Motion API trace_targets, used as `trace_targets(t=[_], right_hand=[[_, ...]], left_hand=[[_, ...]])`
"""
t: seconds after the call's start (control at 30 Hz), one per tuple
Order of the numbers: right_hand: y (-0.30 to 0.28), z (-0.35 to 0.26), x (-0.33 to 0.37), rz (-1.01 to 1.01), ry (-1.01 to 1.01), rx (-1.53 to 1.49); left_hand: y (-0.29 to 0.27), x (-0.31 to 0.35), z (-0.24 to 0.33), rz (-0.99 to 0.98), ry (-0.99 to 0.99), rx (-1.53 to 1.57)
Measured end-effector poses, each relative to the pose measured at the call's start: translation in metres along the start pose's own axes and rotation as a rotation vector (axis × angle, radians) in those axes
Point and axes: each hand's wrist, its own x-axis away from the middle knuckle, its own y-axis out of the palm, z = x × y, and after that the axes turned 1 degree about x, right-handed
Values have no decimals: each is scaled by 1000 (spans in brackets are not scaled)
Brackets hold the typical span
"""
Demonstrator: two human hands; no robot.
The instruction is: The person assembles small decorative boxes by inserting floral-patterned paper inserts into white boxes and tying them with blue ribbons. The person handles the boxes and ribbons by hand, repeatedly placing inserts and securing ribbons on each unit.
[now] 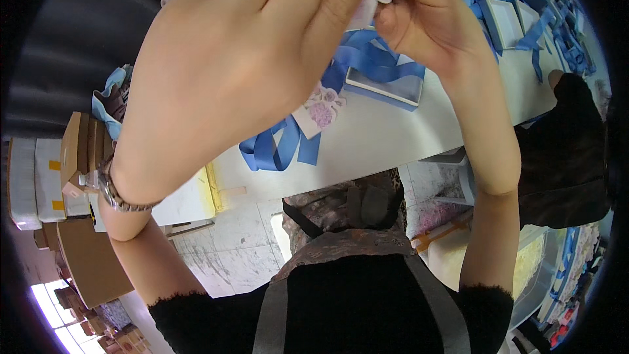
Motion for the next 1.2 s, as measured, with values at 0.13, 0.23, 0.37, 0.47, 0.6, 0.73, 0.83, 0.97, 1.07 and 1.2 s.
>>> trace_targets(t=[0.13, 0.23, 0.37, 0.47, 0.6, 0.73, 0.83, 0.97, 1.07, 1.2], right_hand=[[-19, 4, -13, -181, 86, 281], [-95, 59, -18, 207, -143, 1771], [-126, 106, -40, 11, -388, 2056], [-133, 85, -45, 71, -338, 1645], [-119, 77, -54, 193, -415, 1489], [-126, 101, -45, -42, -346, 1970], [-135, 83, -27, 113, -579, 1376], [-118, 28, 32, 284, -644, 184], [-167, 4, 92, 928, -943, 383], [-233, 41, 138, 1729, -706, 977]], left_hand=[[-14, 8, -6, -327, -171, 118], [-15, 20, -37, -298, -218, 120], [-55, 65, -49, -276, -363, 411], [-22, 55, -39, -438, -109, 1225], [92, 47, 49, -451, -184, 1366], [156, 39, 72, -497, -195, 1584], [137, 43, 44, -443, 26, 2112], [137, 69, 28, -219, -25, 2422], [166, 33, 61, -174, -289, 1926], [225, 28, 125, -405, -453, 1743]])
